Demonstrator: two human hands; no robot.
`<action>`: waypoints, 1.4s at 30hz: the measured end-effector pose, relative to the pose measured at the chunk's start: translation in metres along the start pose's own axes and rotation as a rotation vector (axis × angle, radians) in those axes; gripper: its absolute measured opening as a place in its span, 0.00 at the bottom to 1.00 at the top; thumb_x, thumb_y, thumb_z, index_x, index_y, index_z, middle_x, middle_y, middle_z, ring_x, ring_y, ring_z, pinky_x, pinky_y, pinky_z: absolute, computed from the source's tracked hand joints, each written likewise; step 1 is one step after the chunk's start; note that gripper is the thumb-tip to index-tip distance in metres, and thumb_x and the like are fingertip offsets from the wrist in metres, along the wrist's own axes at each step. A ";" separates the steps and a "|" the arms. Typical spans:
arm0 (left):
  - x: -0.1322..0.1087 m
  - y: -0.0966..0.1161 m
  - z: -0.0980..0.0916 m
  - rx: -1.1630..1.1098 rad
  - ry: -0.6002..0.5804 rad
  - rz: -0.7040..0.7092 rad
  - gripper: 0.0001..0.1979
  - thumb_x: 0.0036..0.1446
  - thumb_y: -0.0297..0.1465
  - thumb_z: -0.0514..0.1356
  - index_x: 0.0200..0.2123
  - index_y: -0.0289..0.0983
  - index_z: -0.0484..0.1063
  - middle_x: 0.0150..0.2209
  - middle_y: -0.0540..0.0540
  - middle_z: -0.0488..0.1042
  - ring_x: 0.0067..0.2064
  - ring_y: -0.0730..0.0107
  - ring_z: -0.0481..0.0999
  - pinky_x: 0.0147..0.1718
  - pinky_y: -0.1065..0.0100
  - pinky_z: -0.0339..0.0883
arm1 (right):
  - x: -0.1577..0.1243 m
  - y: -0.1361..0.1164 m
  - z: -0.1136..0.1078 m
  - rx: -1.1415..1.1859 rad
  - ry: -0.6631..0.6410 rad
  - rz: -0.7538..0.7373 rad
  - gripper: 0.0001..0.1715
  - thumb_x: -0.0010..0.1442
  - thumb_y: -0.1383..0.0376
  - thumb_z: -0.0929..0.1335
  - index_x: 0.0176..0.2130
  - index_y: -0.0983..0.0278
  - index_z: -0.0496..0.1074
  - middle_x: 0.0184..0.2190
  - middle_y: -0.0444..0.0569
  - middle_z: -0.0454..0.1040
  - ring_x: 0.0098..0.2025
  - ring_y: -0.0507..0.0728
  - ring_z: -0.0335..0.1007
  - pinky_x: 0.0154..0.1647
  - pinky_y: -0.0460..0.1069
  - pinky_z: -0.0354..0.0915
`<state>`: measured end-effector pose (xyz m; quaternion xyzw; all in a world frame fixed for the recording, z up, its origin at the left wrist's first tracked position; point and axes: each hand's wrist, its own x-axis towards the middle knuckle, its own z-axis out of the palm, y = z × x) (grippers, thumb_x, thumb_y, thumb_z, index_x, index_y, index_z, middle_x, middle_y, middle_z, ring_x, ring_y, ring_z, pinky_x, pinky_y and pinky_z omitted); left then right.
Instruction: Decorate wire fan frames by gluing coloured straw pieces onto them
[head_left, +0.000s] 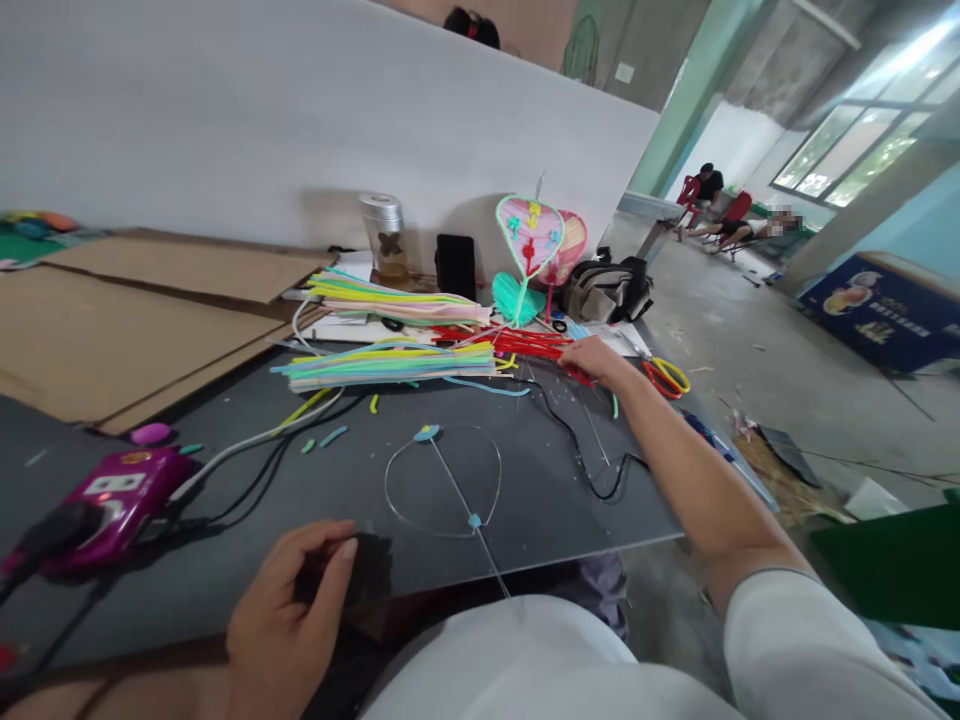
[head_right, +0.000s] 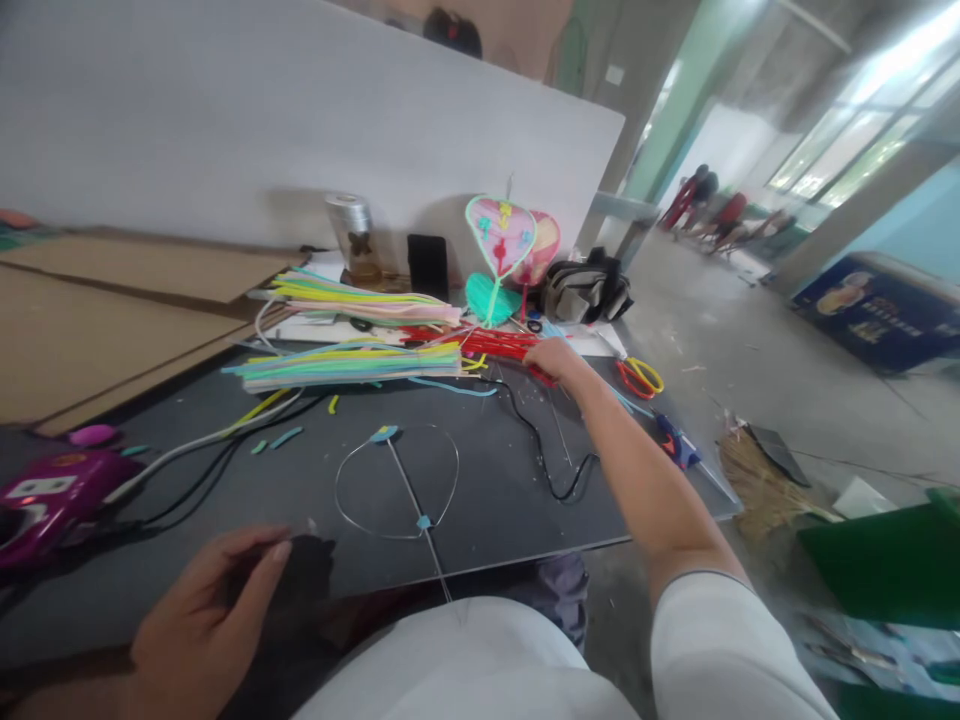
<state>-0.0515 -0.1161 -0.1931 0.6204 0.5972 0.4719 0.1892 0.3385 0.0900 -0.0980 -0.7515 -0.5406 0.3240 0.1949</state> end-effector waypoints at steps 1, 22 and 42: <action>0.000 0.001 0.000 -0.005 0.006 -0.017 0.12 0.61 0.42 0.60 0.40 0.41 0.76 0.37 0.47 0.79 0.36 0.64 0.78 0.38 0.66 0.73 | -0.003 0.003 -0.010 0.028 -0.008 0.026 0.19 0.68 0.57 0.69 0.53 0.66 0.73 0.50 0.52 0.75 0.46 0.57 0.75 0.46 0.55 0.75; 0.083 0.014 0.009 0.031 -0.251 -0.085 0.10 0.58 0.35 0.61 0.38 0.37 0.79 0.37 0.44 0.82 0.37 0.63 0.78 0.40 0.65 0.69 | -0.094 -0.028 0.091 0.036 -0.279 -0.602 0.04 0.50 0.64 0.68 0.28 0.63 0.72 0.21 0.40 0.69 0.25 0.50 0.62 0.30 0.47 0.56; 0.130 0.036 0.046 -0.351 -0.592 -0.496 0.06 0.52 0.31 0.65 0.33 0.34 0.75 0.32 0.42 0.81 0.27 0.71 0.76 0.27 0.71 0.67 | -0.110 -0.030 0.145 -0.229 0.316 -0.984 0.09 0.63 0.70 0.65 0.35 0.63 0.75 0.33 0.49 0.76 0.39 0.58 0.68 0.45 0.53 0.57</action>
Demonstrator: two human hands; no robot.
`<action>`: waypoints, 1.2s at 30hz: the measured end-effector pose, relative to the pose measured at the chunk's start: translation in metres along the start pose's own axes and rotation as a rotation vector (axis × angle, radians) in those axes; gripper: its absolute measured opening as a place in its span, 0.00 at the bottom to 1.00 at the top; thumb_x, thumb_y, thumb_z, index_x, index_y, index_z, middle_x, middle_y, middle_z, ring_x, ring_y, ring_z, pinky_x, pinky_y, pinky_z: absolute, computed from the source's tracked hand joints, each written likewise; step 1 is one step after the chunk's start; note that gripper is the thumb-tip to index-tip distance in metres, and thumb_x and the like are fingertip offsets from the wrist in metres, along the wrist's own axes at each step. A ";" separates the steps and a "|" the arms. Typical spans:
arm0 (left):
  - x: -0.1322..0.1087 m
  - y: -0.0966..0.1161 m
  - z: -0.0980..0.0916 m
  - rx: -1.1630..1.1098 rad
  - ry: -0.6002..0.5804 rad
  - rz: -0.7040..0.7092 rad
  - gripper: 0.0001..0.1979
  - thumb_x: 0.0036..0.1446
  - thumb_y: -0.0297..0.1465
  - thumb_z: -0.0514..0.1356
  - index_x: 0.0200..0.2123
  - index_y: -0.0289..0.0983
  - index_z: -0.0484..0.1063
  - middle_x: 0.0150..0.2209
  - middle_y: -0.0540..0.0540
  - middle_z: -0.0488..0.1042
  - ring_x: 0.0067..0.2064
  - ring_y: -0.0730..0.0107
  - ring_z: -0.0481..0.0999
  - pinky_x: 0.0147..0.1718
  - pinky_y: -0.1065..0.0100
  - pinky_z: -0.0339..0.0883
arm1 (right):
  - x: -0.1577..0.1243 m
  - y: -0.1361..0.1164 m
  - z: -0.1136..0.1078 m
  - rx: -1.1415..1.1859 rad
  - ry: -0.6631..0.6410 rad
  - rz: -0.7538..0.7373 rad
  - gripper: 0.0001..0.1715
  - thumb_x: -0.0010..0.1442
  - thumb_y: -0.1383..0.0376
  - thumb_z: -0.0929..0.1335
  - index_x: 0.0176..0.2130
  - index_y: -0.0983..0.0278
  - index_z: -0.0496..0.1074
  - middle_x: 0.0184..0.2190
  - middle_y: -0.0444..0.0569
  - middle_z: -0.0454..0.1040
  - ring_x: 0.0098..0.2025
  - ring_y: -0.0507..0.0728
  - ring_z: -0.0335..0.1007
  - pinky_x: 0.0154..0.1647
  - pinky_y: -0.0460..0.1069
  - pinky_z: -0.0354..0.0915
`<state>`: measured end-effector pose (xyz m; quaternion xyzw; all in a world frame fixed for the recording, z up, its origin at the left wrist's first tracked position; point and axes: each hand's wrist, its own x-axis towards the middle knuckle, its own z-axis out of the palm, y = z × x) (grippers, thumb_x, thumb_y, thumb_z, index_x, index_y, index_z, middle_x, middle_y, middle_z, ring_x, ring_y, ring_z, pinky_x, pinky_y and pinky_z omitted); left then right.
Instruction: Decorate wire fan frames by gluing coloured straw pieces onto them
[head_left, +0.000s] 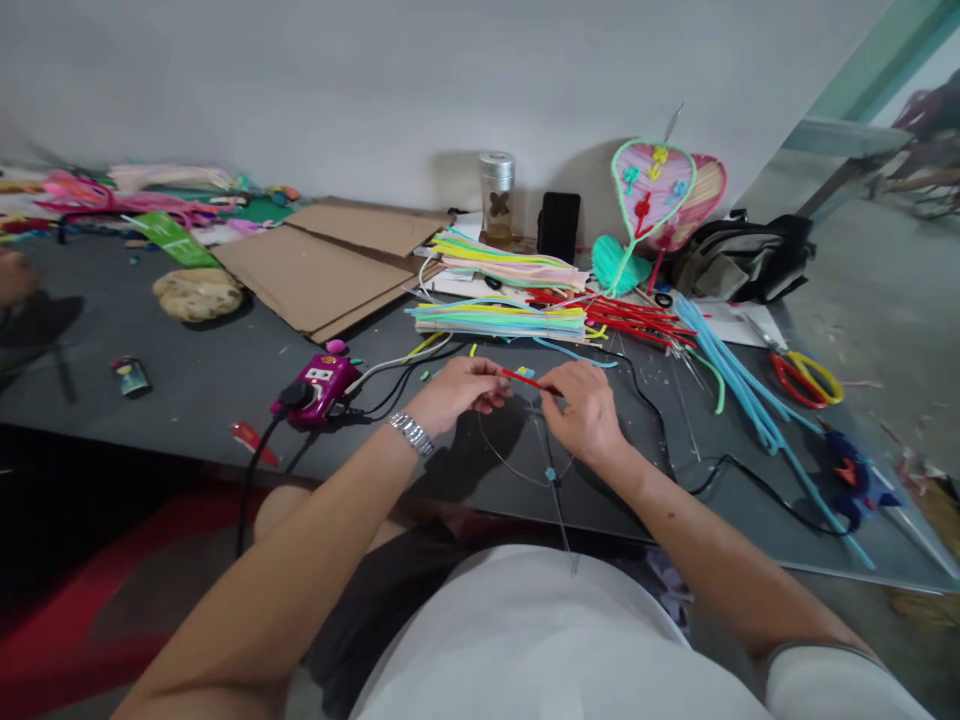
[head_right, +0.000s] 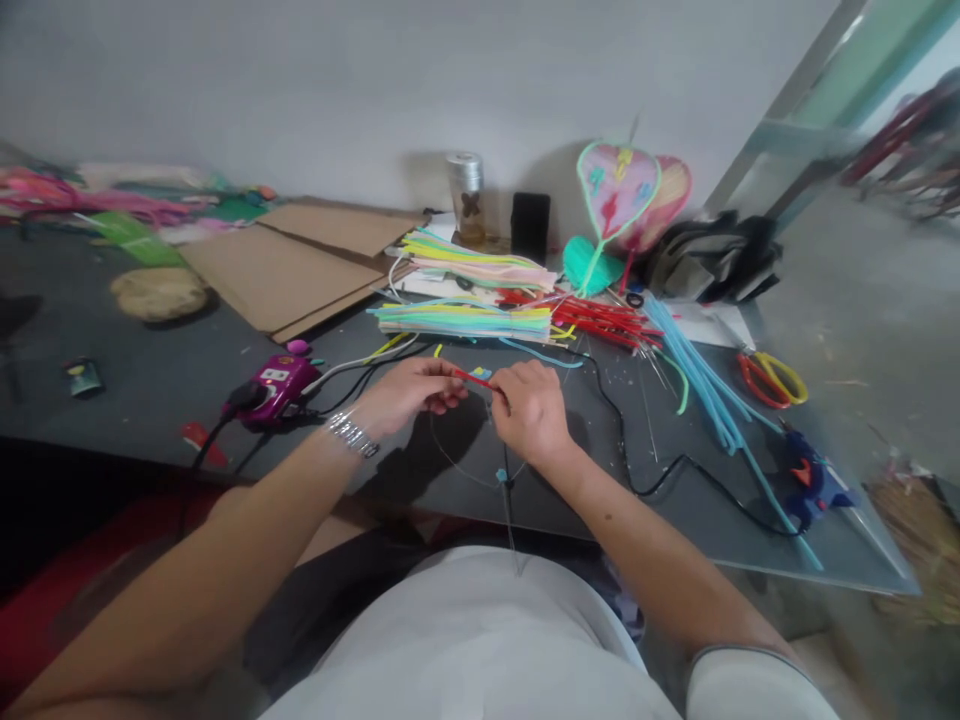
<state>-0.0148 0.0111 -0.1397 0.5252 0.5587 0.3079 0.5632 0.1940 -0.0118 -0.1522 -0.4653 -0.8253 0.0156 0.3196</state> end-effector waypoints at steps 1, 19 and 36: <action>-0.002 0.001 -0.002 -0.118 -0.034 -0.038 0.09 0.50 0.33 0.67 0.33 0.34 0.76 0.31 0.42 0.81 0.26 0.73 0.75 0.26 0.72 0.64 | 0.000 -0.001 -0.001 -0.028 -0.002 -0.019 0.09 0.64 0.70 0.65 0.36 0.63 0.76 0.33 0.49 0.76 0.40 0.59 0.67 0.45 0.53 0.56; -0.027 0.020 0.014 -0.322 0.085 0.086 0.16 0.43 0.40 0.72 0.29 0.35 0.77 0.24 0.52 0.70 0.25 0.78 0.65 0.23 0.73 0.52 | -0.009 -0.014 -0.021 -0.264 0.059 -0.191 0.11 0.68 0.68 0.65 0.39 0.61 0.78 0.34 0.49 0.76 0.38 0.58 0.61 0.43 0.56 0.48; -0.034 0.033 0.022 -0.332 0.101 0.211 0.13 0.47 0.37 0.69 0.25 0.35 0.71 0.20 0.53 0.66 0.21 0.79 0.61 0.20 0.72 0.49 | 0.010 -0.013 -0.047 -0.254 0.063 -0.284 0.15 0.70 0.70 0.63 0.44 0.58 0.78 0.37 0.47 0.78 0.39 0.56 0.64 0.54 0.56 0.49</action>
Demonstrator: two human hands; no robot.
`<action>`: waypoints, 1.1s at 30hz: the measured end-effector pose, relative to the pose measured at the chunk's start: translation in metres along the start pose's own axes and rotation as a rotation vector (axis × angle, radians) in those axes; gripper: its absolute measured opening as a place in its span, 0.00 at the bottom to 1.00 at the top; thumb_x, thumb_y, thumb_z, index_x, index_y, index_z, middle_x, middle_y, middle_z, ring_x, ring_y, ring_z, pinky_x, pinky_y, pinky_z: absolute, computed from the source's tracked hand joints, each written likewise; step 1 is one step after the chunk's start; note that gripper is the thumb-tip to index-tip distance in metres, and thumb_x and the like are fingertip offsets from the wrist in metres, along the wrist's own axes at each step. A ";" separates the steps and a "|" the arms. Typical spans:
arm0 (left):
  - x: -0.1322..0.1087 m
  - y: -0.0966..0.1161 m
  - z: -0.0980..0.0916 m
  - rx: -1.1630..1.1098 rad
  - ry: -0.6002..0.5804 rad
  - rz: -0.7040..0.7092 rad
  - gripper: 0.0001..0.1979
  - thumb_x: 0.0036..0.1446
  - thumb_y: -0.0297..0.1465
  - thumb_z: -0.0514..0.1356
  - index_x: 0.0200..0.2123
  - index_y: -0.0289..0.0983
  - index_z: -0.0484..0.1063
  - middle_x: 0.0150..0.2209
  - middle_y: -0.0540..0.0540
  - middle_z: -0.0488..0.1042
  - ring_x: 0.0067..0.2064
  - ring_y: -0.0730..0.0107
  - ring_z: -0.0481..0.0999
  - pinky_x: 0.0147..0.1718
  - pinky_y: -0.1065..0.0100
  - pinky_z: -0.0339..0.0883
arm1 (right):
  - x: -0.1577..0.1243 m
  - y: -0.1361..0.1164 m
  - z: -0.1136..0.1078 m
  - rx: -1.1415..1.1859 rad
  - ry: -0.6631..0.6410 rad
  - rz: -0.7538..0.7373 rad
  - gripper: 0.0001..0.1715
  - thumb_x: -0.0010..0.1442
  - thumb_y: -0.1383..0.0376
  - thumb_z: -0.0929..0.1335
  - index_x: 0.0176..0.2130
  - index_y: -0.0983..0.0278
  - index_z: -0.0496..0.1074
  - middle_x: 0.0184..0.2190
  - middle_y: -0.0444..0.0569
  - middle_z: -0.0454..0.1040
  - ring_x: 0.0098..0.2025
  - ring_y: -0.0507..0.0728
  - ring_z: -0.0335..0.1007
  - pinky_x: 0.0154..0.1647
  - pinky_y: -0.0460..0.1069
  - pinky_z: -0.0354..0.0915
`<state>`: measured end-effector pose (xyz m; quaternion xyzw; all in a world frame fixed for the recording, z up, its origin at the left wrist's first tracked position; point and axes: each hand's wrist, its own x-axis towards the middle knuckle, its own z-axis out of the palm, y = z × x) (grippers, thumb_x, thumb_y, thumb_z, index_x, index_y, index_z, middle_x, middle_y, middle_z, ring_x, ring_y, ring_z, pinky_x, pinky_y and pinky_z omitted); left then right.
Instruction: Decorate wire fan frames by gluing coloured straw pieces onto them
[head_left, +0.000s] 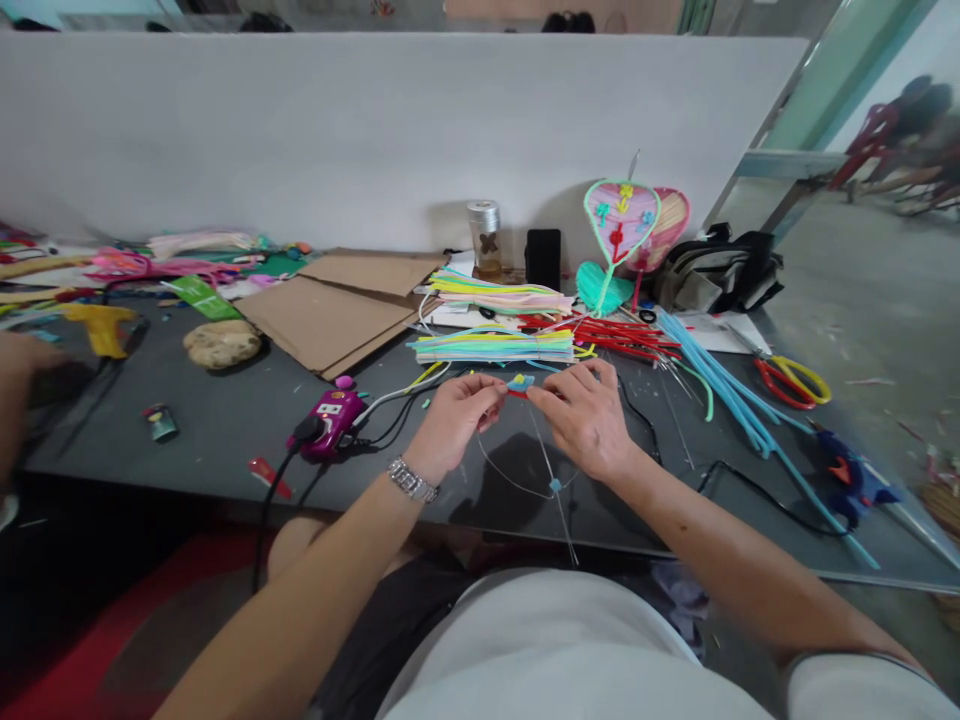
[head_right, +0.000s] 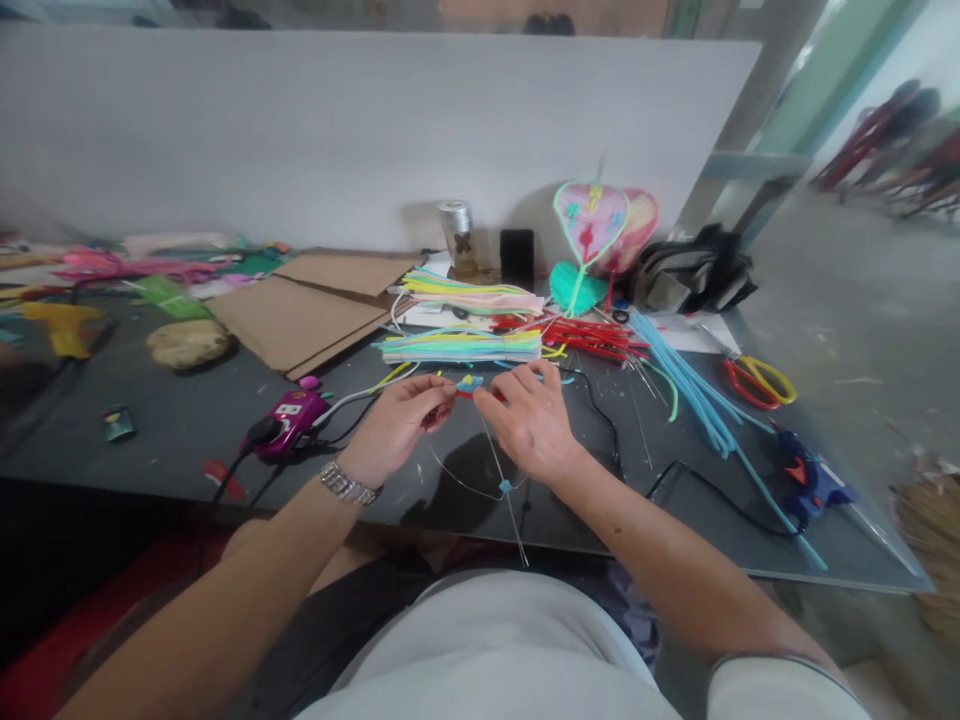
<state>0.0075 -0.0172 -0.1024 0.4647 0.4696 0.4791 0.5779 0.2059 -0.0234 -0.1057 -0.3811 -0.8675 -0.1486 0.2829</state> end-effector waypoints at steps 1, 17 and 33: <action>0.000 0.000 0.000 -0.006 0.000 0.007 0.13 0.47 0.37 0.69 0.25 0.35 0.71 0.20 0.53 0.66 0.21 0.79 0.61 0.20 0.72 0.49 | 0.001 0.001 -0.001 -0.002 0.011 -0.020 0.15 0.70 0.70 0.63 0.45 0.59 0.78 0.36 0.47 0.78 0.39 0.56 0.64 0.54 0.56 0.49; -0.011 0.017 0.002 0.029 0.010 0.081 0.13 0.46 0.38 0.69 0.27 0.34 0.74 0.19 0.52 0.68 0.21 0.78 0.63 0.19 0.73 0.51 | 0.012 0.014 -0.020 -0.050 0.158 -0.208 0.12 0.67 0.72 0.65 0.41 0.61 0.78 0.34 0.47 0.76 0.37 0.55 0.63 0.49 0.56 0.51; -0.029 0.035 0.003 0.108 -0.024 0.142 0.13 0.48 0.39 0.68 0.28 0.34 0.75 0.19 0.51 0.68 0.21 0.76 0.65 0.19 0.72 0.52 | 0.025 0.005 -0.047 -0.110 0.074 -0.261 0.16 0.68 0.73 0.63 0.33 0.61 0.75 0.33 0.45 0.74 0.34 0.54 0.59 0.46 0.55 0.48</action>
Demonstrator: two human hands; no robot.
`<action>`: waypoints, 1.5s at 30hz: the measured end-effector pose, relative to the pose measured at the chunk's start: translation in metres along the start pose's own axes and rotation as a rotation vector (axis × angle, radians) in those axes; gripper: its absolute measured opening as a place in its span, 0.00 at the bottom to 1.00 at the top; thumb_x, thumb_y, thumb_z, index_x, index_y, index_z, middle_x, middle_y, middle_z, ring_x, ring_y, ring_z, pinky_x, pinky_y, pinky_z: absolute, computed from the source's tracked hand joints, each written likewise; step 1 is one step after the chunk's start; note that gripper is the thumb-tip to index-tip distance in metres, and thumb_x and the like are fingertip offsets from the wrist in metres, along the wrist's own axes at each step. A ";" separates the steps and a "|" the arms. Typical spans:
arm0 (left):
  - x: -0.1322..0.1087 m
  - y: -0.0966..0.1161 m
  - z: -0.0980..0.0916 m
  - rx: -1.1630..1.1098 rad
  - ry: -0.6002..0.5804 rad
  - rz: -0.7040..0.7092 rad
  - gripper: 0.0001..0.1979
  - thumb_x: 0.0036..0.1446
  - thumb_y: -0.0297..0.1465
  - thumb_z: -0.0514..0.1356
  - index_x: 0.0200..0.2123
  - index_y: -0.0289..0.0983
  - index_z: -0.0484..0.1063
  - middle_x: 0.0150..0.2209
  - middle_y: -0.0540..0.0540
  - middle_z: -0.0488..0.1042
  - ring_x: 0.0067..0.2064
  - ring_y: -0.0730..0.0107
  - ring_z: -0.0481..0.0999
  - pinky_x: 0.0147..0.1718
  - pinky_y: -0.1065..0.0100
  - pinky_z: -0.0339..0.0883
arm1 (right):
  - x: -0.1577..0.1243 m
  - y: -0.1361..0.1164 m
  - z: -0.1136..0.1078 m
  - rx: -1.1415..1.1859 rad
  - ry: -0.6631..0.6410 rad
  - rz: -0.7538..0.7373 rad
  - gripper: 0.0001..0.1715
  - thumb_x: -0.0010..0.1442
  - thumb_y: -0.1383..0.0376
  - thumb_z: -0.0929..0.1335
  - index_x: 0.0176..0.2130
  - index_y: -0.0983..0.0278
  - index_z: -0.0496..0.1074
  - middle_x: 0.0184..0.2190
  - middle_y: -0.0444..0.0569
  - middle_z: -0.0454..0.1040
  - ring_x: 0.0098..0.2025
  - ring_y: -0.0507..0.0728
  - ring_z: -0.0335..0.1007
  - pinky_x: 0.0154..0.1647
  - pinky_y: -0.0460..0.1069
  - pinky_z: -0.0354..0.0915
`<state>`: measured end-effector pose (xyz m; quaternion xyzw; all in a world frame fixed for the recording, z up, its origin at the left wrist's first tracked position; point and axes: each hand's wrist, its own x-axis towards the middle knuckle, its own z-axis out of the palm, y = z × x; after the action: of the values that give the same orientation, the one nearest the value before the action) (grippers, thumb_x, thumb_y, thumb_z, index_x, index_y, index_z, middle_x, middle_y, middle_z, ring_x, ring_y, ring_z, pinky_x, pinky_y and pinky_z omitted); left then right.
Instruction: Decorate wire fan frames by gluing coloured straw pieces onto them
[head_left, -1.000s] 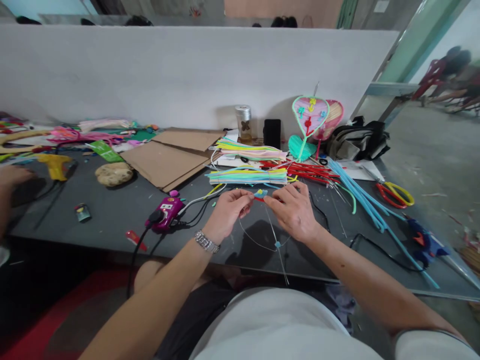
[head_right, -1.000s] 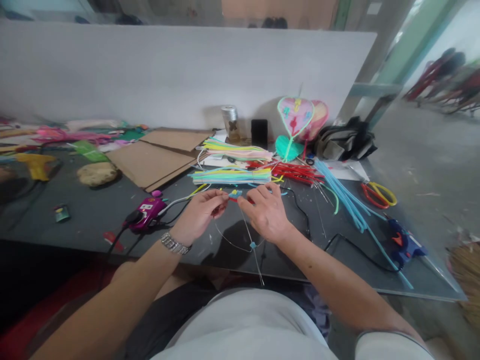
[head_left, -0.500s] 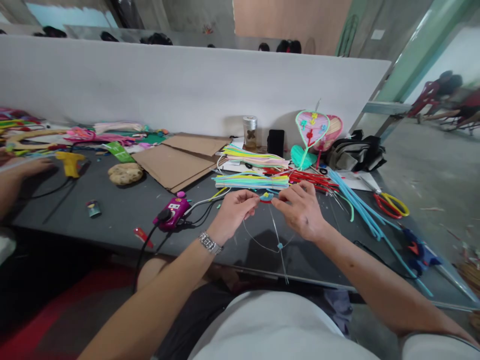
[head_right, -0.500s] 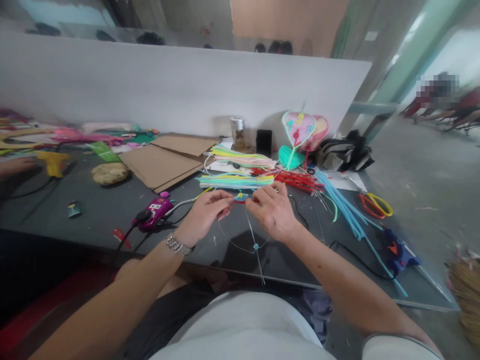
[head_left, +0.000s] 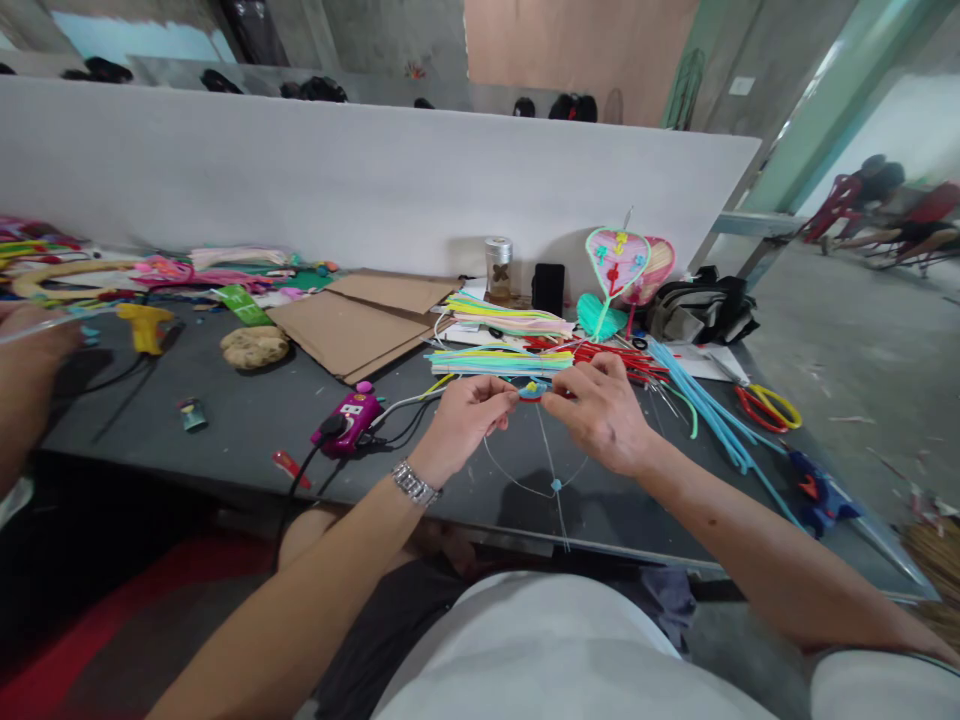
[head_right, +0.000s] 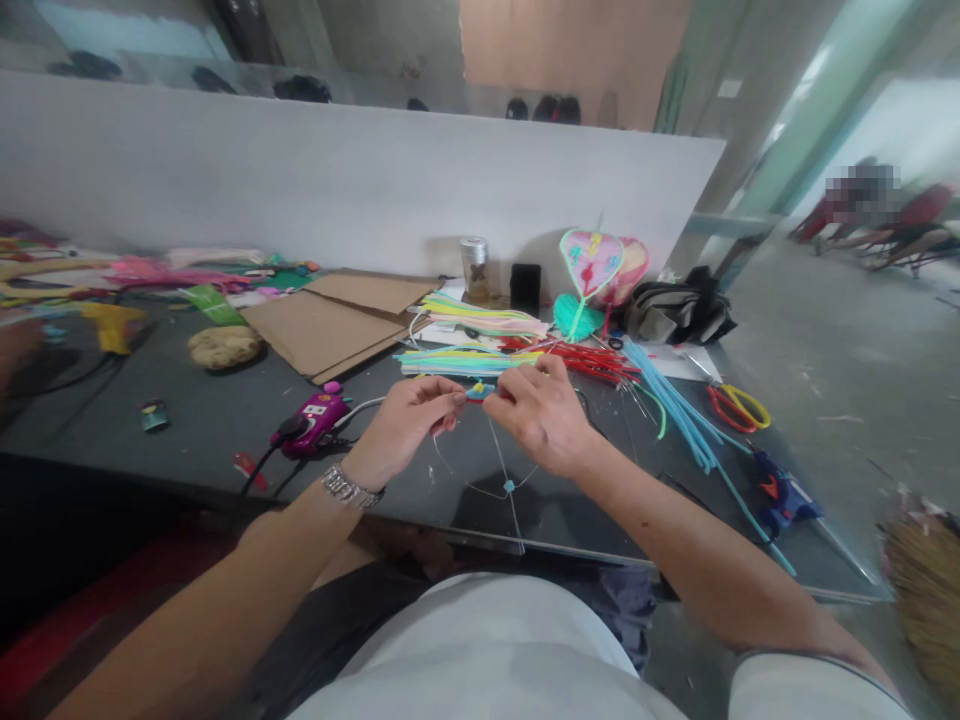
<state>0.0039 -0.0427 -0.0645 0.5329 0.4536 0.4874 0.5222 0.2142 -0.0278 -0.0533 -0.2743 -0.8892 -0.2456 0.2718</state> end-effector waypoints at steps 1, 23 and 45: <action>-0.001 0.001 0.000 0.000 -0.001 -0.001 0.13 0.48 0.39 0.68 0.28 0.34 0.75 0.19 0.51 0.68 0.21 0.75 0.65 0.19 0.72 0.52 | 0.001 -0.001 -0.001 -0.025 0.003 -0.025 0.16 0.68 0.74 0.63 0.32 0.61 0.74 0.32 0.45 0.74 0.33 0.54 0.59 0.46 0.55 0.48; -0.010 0.016 -0.003 0.002 -0.027 0.070 0.11 0.52 0.37 0.67 0.28 0.35 0.75 0.20 0.52 0.69 0.22 0.77 0.64 0.21 0.72 0.51 | 0.019 0.012 -0.019 0.169 -0.069 -0.059 0.12 0.71 0.68 0.63 0.39 0.65 0.76 0.31 0.49 0.78 0.34 0.57 0.69 0.37 0.52 0.51; -0.019 -0.008 0.015 -0.368 0.210 0.056 0.14 0.48 0.38 0.72 0.32 0.34 0.77 0.25 0.51 0.72 0.25 0.78 0.69 0.21 0.75 0.54 | -0.001 0.001 -0.004 0.087 0.182 -0.028 0.06 0.68 0.72 0.66 0.41 0.62 0.73 0.38 0.49 0.81 0.37 0.55 0.71 0.39 0.51 0.59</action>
<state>0.0167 -0.0633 -0.0726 0.3873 0.3941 0.6290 0.5469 0.2169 -0.0296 -0.0501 -0.2264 -0.8744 -0.2346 0.3595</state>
